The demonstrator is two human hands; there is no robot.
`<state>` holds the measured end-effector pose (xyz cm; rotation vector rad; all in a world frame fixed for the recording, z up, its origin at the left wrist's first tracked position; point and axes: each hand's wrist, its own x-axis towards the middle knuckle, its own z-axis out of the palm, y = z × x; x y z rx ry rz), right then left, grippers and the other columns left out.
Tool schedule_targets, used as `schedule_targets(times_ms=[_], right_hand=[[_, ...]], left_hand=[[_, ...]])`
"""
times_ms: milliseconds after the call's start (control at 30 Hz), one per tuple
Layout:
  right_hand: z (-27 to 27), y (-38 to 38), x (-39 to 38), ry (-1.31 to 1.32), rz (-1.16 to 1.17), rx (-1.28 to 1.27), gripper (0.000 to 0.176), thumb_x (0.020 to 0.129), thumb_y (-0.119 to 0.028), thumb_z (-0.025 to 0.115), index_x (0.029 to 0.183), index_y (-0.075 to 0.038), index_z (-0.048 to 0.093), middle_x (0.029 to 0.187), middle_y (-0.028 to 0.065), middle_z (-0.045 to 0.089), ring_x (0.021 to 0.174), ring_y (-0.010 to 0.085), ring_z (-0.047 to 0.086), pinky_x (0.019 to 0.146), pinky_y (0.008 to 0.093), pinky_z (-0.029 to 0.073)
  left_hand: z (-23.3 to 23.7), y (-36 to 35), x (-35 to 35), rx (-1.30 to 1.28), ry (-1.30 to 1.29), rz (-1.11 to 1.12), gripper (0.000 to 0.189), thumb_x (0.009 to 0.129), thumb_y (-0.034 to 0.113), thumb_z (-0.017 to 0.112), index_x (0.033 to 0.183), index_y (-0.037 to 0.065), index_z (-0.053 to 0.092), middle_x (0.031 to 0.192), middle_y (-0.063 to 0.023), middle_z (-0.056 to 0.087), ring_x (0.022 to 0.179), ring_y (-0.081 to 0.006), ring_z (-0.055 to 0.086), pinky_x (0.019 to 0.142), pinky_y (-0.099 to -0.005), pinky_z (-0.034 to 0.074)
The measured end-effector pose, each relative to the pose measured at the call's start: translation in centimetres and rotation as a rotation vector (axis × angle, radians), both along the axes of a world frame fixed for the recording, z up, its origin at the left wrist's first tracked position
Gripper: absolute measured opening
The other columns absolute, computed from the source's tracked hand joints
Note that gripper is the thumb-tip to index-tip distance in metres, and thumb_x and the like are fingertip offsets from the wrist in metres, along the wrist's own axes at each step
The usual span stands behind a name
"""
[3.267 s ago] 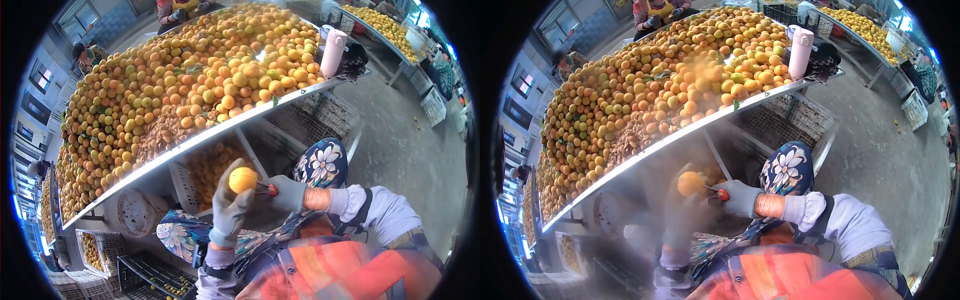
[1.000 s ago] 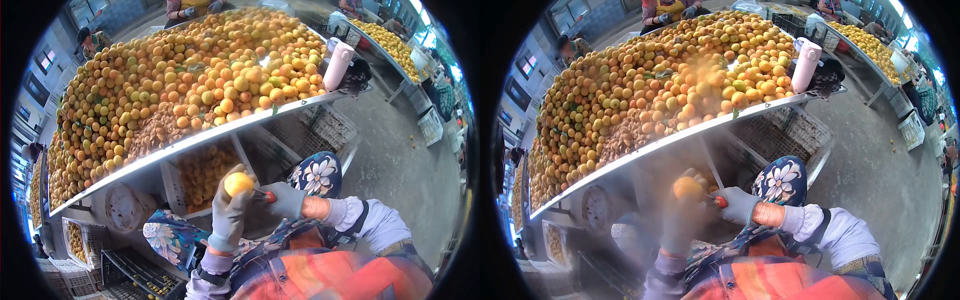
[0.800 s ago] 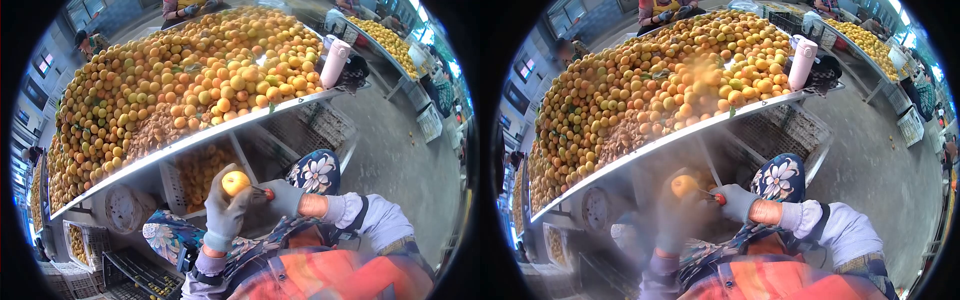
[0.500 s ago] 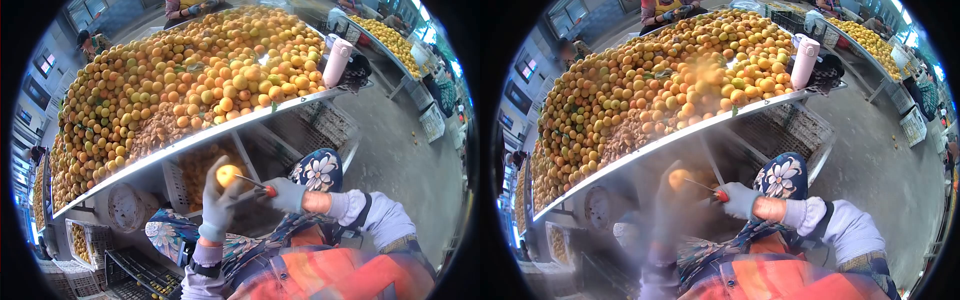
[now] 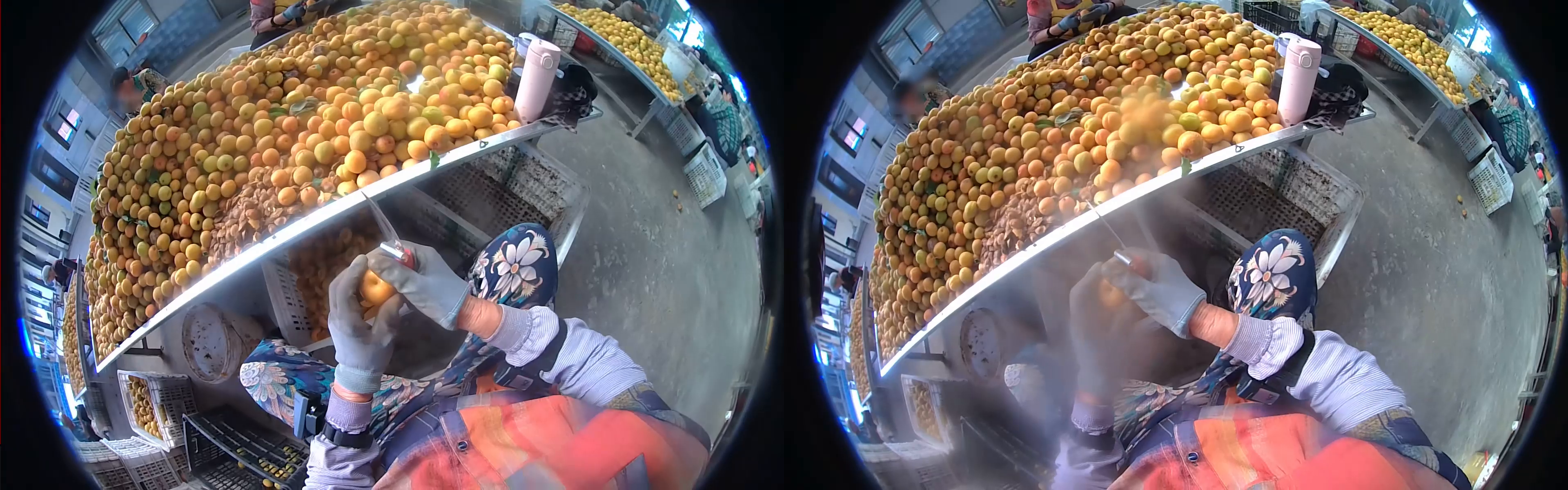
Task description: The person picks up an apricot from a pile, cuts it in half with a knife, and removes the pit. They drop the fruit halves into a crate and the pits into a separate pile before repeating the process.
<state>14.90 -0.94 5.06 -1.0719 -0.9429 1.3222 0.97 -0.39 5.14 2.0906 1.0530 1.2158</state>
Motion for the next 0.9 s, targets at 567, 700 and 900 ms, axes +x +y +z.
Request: schedule_targets(times_ms=[567,700,900], right_hand=[[1.0,2.0,-3.1,-0.097,-0.317,0.162,0.023,0.089,-0.022,0.062,0.077,-0.002,0.058,0.068,0.0002,0.054,0.065,0.0073,0.049,0.060,0.0261,0.043],[0.4,3.1,-3.8,-0.371,-0.366,0.248,0.030,0.085,-0.022,0.065,0.066,-0.003,0.053,0.061,0.0086,0.047,0.059,0.0195,0.048,0.058,0.0321,0.042],[-0.3,3.0,-4.1,-0.692,-0.347,0.498,0.026,0.083,-0.024,0.067,0.070,-0.004,0.056,0.068,0.0115,0.053,0.062,0.0265,0.052,0.060,0.0349,0.045]], left_hand=[[-1.1,1.2,3.1,-0.154,-0.242,0.250,0.051,0.099,0.046,0.038,0.120,0.003,0.053,0.107,-0.0149,0.064,0.100,-0.0260,0.063,0.086,-0.0337,0.047],[-3.0,2.3,2.2,-0.118,-0.150,0.348,0.038,0.101,0.036,0.039,0.108,0.002,0.056,0.102,-0.0116,0.058,0.097,-0.0203,0.058,0.085,-0.0313,0.045],[-0.7,2.0,1.8,-0.859,-1.021,0.216,0.042,0.098,0.049,0.040,0.098,0.010,0.056,0.093,-0.0044,0.058,0.086,-0.0141,0.058,0.073,-0.0275,0.048]])
